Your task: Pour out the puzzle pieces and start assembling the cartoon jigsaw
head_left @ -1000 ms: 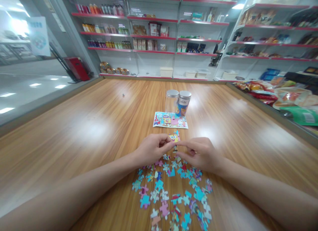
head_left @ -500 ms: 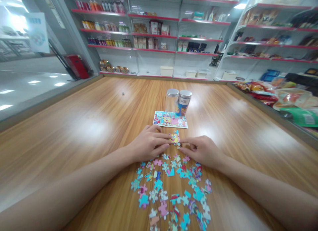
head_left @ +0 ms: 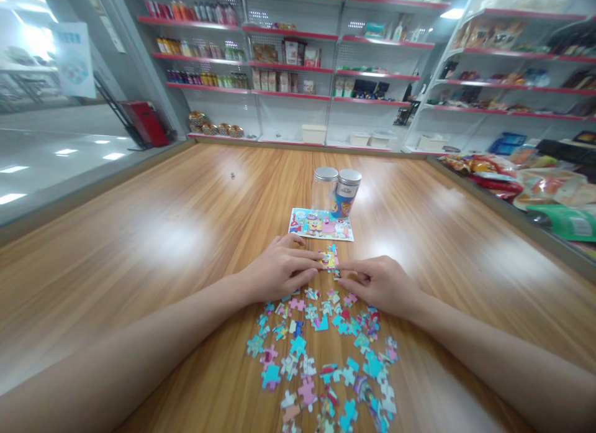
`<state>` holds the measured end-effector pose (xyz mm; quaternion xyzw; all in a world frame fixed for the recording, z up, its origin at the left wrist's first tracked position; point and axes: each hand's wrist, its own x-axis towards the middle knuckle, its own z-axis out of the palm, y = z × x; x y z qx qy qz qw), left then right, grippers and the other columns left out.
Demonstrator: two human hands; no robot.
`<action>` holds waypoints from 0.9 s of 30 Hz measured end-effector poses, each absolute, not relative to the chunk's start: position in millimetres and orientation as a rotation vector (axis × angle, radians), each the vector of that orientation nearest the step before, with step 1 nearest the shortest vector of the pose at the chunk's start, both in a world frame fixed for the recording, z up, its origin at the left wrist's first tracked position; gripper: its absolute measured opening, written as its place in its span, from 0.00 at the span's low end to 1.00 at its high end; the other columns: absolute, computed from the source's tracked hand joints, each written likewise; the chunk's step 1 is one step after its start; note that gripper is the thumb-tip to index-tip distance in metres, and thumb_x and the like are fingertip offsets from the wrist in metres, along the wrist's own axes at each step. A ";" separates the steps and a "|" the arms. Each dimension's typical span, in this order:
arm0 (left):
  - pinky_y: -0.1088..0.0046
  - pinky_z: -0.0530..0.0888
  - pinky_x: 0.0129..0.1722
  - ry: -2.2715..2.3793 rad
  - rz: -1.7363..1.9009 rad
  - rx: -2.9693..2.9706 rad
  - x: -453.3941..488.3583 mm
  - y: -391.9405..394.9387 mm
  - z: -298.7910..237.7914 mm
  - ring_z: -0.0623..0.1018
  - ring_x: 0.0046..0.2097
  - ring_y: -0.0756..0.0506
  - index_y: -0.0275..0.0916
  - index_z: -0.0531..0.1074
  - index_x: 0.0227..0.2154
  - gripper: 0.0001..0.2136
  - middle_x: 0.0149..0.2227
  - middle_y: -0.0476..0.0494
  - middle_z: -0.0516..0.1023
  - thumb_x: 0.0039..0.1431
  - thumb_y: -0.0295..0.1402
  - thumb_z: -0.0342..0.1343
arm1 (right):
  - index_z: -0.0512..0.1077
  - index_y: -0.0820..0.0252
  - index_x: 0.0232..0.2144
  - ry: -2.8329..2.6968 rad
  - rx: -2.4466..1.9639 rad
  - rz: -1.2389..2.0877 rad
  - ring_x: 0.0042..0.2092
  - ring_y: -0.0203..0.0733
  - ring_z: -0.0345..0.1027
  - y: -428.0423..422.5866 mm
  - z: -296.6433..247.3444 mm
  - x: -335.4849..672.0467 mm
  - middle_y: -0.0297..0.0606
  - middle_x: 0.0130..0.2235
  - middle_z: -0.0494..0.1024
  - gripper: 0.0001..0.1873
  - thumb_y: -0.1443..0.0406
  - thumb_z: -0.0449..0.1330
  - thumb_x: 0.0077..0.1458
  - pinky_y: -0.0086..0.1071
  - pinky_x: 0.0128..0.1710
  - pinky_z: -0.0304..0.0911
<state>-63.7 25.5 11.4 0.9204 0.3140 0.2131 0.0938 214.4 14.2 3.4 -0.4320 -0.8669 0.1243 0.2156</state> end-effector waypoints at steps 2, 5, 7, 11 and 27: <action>0.53 0.67 0.58 0.925 0.646 2.727 -63.6 25.9 10.5 0.71 0.56 0.40 0.49 0.77 0.52 0.13 0.56 0.48 0.79 0.70 0.36 0.52 | 0.80 0.51 0.48 -2.401 -1.190 0.342 0.22 0.31 0.61 14.1 3.1 214.1 0.27 0.20 0.71 0.16 0.57 0.64 0.59 0.27 0.26 0.53; 0.52 0.67 0.58 0.901 0.665 2.726 -63.8 26.6 9.1 0.71 0.56 0.40 0.49 0.78 0.52 0.13 0.55 0.47 0.79 0.70 0.36 0.51 | 0.80 0.52 0.47 -2.391 -1.179 0.342 0.22 0.31 0.61 13.9 2.6 214.3 0.28 0.20 0.71 0.15 0.57 0.64 0.59 0.27 0.26 0.53; 0.52 0.67 0.58 0.889 0.675 2.724 -64.3 27.1 8.3 0.71 0.56 0.40 0.48 0.78 0.51 0.13 0.55 0.46 0.79 0.70 0.36 0.52 | 0.81 0.53 0.45 -2.382 -1.173 0.342 0.22 0.31 0.62 13.8 2.5 214.5 0.28 0.20 0.72 0.14 0.57 0.64 0.58 0.27 0.26 0.53; 0.52 0.67 0.59 0.895 0.673 2.709 -65.0 27.3 7.8 0.70 0.57 0.39 0.48 0.77 0.52 0.14 0.56 0.47 0.78 0.70 0.35 0.52 | 0.80 0.52 0.45 -2.375 -1.189 0.369 0.21 0.31 0.60 13.3 3.1 214.2 0.27 0.20 0.71 0.14 0.56 0.64 0.58 0.27 0.26 0.53; 0.49 0.66 0.60 0.914 0.565 2.711 -63.1 25.0 9.0 0.66 0.59 0.37 0.48 0.73 0.57 0.16 0.57 0.46 0.77 0.70 0.37 0.50 | 0.80 0.53 0.46 -2.358 -1.186 0.402 0.21 0.31 0.59 14.9 1.1 210.4 0.26 0.20 0.70 0.14 0.57 0.64 0.59 0.26 0.26 0.52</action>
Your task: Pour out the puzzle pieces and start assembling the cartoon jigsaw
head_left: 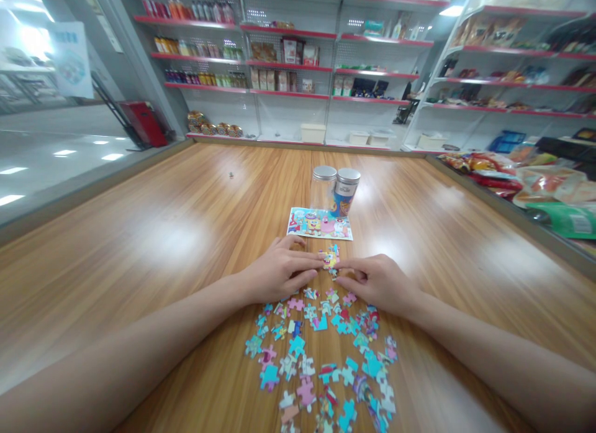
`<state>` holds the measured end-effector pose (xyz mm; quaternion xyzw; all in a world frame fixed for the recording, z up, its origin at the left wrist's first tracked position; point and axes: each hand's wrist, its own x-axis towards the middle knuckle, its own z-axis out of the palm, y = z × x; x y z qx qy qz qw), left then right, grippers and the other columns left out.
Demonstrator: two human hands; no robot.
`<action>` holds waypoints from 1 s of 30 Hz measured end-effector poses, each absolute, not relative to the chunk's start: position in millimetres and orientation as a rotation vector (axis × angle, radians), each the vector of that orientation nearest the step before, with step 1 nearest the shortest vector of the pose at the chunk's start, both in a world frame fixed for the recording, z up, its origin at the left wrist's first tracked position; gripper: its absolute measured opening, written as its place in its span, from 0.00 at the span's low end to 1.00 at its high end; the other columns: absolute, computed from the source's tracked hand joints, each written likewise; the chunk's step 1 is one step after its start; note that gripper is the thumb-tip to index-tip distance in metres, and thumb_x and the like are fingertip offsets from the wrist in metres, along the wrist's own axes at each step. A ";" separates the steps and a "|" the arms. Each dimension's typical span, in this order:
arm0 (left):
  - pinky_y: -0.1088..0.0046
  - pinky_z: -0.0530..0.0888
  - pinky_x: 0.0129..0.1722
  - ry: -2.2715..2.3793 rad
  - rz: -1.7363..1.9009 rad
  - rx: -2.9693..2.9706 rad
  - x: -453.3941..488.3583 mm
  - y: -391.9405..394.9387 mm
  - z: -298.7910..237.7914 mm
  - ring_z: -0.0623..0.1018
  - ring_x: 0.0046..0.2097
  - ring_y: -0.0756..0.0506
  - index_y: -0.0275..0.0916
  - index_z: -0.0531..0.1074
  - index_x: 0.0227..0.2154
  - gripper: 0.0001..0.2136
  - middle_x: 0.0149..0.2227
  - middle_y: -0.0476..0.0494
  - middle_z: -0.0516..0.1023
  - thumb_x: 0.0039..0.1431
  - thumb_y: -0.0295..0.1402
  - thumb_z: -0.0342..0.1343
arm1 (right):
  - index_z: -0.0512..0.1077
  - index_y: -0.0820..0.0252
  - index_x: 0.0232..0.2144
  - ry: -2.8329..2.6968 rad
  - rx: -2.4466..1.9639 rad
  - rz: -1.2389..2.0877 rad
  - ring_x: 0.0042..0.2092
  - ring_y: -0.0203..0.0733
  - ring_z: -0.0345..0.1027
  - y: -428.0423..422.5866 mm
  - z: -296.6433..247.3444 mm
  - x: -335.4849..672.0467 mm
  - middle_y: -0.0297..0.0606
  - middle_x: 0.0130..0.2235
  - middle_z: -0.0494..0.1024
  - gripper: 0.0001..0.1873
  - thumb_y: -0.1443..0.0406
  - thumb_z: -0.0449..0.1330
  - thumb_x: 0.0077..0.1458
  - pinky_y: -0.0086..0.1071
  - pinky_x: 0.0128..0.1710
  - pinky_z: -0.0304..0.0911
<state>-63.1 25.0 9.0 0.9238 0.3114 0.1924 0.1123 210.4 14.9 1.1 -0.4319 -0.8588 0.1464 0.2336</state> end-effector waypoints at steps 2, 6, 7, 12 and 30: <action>0.50 0.67 0.59 0.946 0.545 2.712 -62.4 23.7 9.8 0.65 0.60 0.36 0.47 0.70 0.60 0.18 0.55 0.41 0.77 0.70 0.37 0.50 | 0.80 0.53 0.45 -2.356 -1.177 0.405 0.21 0.31 0.59 15.4 1.0 208.9 0.26 0.19 0.70 0.13 0.58 0.64 0.59 0.26 0.26 0.51; 0.49 0.68 0.58 0.998 0.499 2.731 -60.7 21.5 11.4 0.66 0.61 0.35 0.44 0.65 0.64 0.21 0.53 0.33 0.73 0.70 0.39 0.49 | 0.81 0.53 0.45 -2.359 -1.148 0.403 0.22 0.31 0.60 16.0 1.6 205.5 0.27 0.20 0.71 0.13 0.57 0.64 0.59 0.26 0.26 0.52; 0.49 0.68 0.58 0.998 0.492 2.738 -60.4 21.1 11.6 0.66 0.61 0.35 0.44 0.64 0.64 0.22 0.54 0.33 0.72 0.70 0.39 0.49 | 0.81 0.53 0.45 -2.361 -1.143 0.399 0.22 0.31 0.60 16.1 1.8 204.5 0.28 0.20 0.72 0.13 0.57 0.64 0.59 0.26 0.26 0.52; 0.48 0.68 0.58 1.005 0.476 2.744 -59.8 20.4 11.5 0.65 0.62 0.35 0.46 0.63 0.65 0.22 0.54 0.32 0.70 0.71 0.40 0.47 | 0.80 0.52 0.45 -2.369 -1.136 0.381 0.21 0.31 0.60 16.4 1.9 200.8 0.27 0.21 0.71 0.14 0.55 0.65 0.58 0.26 0.25 0.51; 0.49 0.67 0.58 0.932 0.471 2.733 -62.1 21.6 12.7 0.63 0.61 0.35 0.48 0.63 0.65 0.22 0.56 0.37 0.74 0.70 0.39 0.50 | 0.78 0.55 0.50 -2.346 -1.132 0.427 0.20 0.30 0.56 13.9 1.9 202.5 0.25 0.19 0.67 0.18 0.59 0.66 0.56 0.26 0.24 0.50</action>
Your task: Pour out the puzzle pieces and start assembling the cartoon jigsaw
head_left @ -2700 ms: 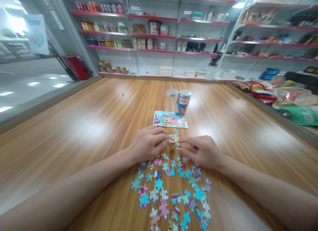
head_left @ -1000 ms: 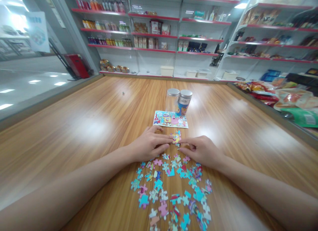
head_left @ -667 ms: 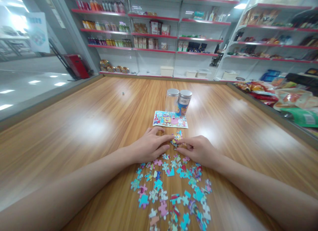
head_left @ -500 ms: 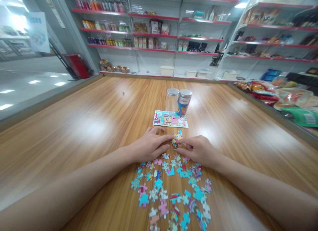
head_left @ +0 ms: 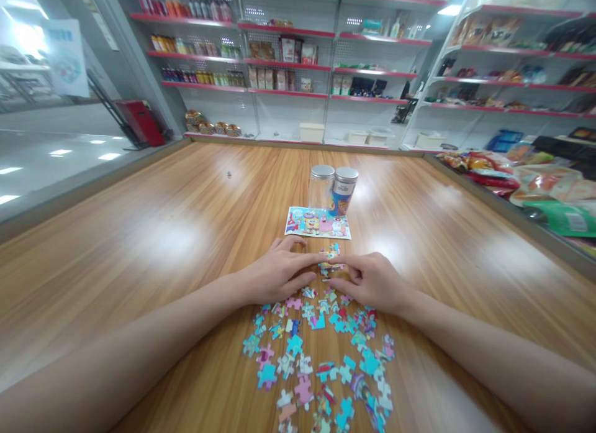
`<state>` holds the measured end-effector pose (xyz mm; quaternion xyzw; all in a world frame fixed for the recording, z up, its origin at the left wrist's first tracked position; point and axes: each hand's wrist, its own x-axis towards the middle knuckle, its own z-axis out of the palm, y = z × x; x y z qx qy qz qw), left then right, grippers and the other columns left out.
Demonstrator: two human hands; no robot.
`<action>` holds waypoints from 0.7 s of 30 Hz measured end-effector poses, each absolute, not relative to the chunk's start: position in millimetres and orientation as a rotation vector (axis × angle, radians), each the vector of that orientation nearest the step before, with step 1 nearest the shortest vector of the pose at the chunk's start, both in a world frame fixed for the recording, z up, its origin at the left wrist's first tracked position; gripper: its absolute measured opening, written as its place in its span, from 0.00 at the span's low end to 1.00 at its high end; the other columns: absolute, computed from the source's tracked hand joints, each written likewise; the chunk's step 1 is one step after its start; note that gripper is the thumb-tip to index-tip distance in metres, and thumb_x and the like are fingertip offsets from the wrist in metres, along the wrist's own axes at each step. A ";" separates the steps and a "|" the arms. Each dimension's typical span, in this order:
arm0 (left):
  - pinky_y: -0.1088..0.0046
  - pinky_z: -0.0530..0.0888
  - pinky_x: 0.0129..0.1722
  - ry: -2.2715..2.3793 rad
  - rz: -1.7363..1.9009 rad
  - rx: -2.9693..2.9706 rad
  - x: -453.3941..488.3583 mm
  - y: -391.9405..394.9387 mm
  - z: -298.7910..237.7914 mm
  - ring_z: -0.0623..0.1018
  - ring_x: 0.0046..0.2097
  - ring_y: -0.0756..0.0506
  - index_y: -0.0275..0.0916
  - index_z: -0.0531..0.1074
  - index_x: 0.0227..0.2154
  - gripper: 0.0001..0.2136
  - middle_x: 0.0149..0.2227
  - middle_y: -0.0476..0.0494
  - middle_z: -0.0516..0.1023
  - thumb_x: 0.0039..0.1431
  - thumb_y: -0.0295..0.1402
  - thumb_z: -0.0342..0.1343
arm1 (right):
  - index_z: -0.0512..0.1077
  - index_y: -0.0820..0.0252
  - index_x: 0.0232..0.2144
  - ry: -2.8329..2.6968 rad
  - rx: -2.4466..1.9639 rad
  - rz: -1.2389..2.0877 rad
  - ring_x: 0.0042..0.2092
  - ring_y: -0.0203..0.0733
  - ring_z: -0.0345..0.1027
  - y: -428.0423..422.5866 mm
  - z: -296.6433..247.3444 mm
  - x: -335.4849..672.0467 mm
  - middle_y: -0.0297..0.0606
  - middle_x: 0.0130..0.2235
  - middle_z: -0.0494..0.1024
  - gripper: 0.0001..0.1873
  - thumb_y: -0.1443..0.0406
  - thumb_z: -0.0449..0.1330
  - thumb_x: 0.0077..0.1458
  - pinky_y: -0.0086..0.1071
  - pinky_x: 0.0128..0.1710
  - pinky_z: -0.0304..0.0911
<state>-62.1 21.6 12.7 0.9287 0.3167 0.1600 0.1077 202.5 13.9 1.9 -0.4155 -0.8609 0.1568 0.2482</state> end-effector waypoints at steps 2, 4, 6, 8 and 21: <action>0.48 0.65 0.60 0.862 0.458 2.748 -62.7 21.6 13.9 0.62 0.62 0.34 0.51 0.67 0.62 0.19 0.59 0.43 0.74 0.70 0.38 0.50 | 0.78 0.55 0.49 -2.326 -1.139 0.443 0.20 0.30 0.56 13.6 1.5 205.0 0.25 0.19 0.66 0.17 0.62 0.65 0.56 0.26 0.24 0.51; 0.48 0.64 0.61 0.813 0.461 2.766 -63.1 21.8 14.1 0.61 0.62 0.34 0.52 0.70 0.59 0.17 0.62 0.47 0.72 0.70 0.39 0.50 | 0.79 0.56 0.46 -2.318 -1.147 0.444 0.20 0.30 0.56 13.7 1.4 206.9 0.25 0.18 0.67 0.15 0.64 0.63 0.56 0.26 0.25 0.51; 0.48 0.63 0.61 0.806 0.468 2.774 -63.1 22.1 14.0 0.61 0.62 0.34 0.51 0.71 0.58 0.17 0.64 0.49 0.70 0.70 0.39 0.50 | 0.80 0.55 0.45 -2.324 -1.152 0.447 0.20 0.30 0.56 14.0 1.6 207.6 0.25 0.18 0.67 0.13 0.63 0.62 0.57 0.27 0.25 0.52; 0.48 0.63 0.61 0.813 0.469 2.775 -63.0 22.3 14.0 0.61 0.62 0.35 0.51 0.71 0.59 0.17 0.64 0.49 0.70 0.71 0.40 0.50 | 0.80 0.55 0.44 -2.331 -1.154 0.451 0.20 0.30 0.57 14.2 2.2 207.3 0.26 0.18 0.67 0.13 0.63 0.62 0.58 0.27 0.25 0.52; 0.45 0.60 0.63 0.788 0.393 2.820 -63.3 24.2 14.6 0.58 0.63 0.33 0.51 0.70 0.60 0.18 0.66 0.52 0.66 0.72 0.41 0.48 | 0.83 0.49 0.42 -2.311 -1.229 0.392 0.22 0.32 0.63 17.5 1.5 205.6 0.30 0.23 0.77 0.12 0.63 0.61 0.60 0.26 0.25 0.53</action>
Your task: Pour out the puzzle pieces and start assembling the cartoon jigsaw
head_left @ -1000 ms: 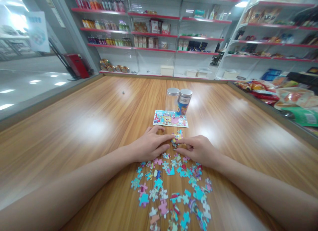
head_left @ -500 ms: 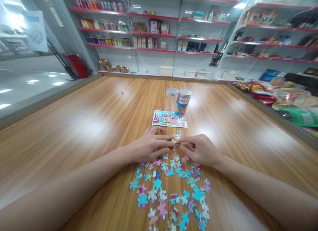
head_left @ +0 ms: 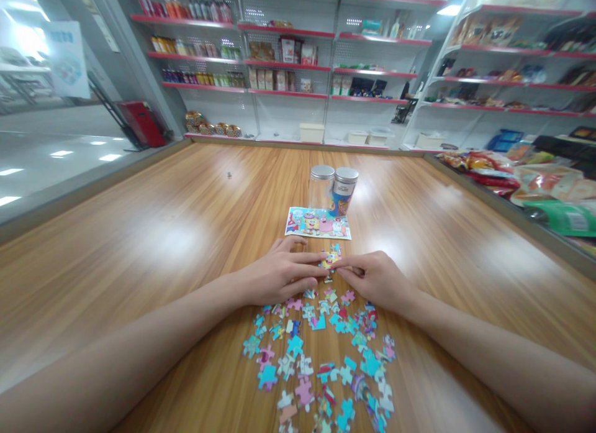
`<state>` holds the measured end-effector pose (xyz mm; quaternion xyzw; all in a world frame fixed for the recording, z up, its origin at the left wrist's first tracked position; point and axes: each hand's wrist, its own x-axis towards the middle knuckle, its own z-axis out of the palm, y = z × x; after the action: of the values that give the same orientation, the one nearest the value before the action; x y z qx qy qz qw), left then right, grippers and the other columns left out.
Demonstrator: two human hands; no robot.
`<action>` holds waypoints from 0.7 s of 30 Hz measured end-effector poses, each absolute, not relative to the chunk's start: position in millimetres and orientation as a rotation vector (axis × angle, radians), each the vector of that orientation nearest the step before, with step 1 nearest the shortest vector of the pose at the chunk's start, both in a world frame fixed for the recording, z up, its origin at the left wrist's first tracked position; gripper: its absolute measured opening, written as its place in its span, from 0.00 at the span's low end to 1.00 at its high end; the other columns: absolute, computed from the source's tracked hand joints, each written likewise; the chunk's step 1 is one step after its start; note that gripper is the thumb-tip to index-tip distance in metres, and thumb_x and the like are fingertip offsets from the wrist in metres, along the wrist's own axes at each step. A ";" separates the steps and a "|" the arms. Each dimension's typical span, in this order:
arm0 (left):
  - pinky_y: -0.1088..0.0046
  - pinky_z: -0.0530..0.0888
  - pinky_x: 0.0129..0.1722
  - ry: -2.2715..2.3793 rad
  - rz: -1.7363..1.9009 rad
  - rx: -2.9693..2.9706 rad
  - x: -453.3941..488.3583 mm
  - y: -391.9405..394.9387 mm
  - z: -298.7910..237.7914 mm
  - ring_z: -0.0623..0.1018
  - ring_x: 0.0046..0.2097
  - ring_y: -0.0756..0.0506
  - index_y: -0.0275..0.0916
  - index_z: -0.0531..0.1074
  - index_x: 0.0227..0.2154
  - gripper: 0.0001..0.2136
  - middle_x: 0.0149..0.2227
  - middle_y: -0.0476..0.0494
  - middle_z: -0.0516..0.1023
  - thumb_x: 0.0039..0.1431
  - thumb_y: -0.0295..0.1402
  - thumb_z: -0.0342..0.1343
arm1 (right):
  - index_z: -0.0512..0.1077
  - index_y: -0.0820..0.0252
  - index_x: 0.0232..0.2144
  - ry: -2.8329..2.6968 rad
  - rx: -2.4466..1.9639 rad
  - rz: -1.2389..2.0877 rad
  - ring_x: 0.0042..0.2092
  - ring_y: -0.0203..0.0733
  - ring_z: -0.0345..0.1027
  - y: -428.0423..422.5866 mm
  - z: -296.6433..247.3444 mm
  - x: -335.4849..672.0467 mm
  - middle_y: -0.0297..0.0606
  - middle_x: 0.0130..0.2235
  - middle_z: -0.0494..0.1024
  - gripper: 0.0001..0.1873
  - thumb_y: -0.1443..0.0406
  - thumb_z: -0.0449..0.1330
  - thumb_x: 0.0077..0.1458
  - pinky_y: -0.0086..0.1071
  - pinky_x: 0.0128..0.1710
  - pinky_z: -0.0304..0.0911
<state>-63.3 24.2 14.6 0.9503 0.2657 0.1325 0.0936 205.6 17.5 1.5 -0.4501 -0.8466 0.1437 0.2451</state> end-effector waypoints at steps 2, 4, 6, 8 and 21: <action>0.43 0.58 0.63 0.765 0.364 2.850 -63.5 24.0 15.4 0.57 0.64 0.32 0.50 0.70 0.61 0.18 0.67 0.51 0.65 0.72 0.41 0.48 | 0.83 0.48 0.43 -2.309 -1.219 0.407 0.23 0.33 0.65 18.6 1.0 206.0 0.31 0.25 0.80 0.12 0.64 0.61 0.60 0.26 0.26 0.55; 0.42 0.57 0.64 0.762 0.356 2.858 -63.4 23.8 15.9 0.56 0.65 0.31 0.49 0.70 0.61 0.18 0.67 0.50 0.65 0.72 0.41 0.47 | 0.82 0.48 0.44 -2.306 -1.210 0.428 0.25 0.33 0.68 19.4 0.4 206.7 0.31 0.28 0.82 0.12 0.64 0.61 0.60 0.26 0.27 0.57; 0.43 0.58 0.64 0.770 0.358 2.847 -63.1 23.6 15.9 0.56 0.65 0.31 0.49 0.69 0.61 0.18 0.67 0.50 0.66 0.72 0.41 0.46 | 0.82 0.48 0.44 -2.302 -1.208 0.437 0.25 0.33 0.69 19.5 -0.2 207.4 0.32 0.29 0.82 0.12 0.63 0.60 0.61 0.26 0.28 0.58; 0.43 0.59 0.63 0.775 0.366 2.828 -63.0 23.4 15.5 0.57 0.65 0.32 0.50 0.67 0.62 0.19 0.66 0.49 0.66 0.72 0.40 0.46 | 0.82 0.49 0.44 -2.301 -1.210 0.428 0.25 0.33 0.68 18.8 -0.7 207.4 0.32 0.28 0.81 0.12 0.63 0.60 0.61 0.26 0.27 0.57; 0.46 0.64 0.62 0.893 0.392 2.722 -62.2 20.8 15.1 0.60 0.65 0.33 0.41 0.59 0.66 0.25 0.59 0.32 0.70 0.70 0.43 0.49 | 0.81 0.50 0.41 -2.415 -1.176 0.406 0.25 0.33 0.65 9.4 9.0 195.0 0.30 0.24 0.76 0.10 0.57 0.65 0.59 0.27 0.28 0.52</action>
<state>-62.2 20.8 15.1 0.9341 0.3063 0.1344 0.1246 195.0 9.4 9.0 -0.4234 -0.8689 0.1462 0.2110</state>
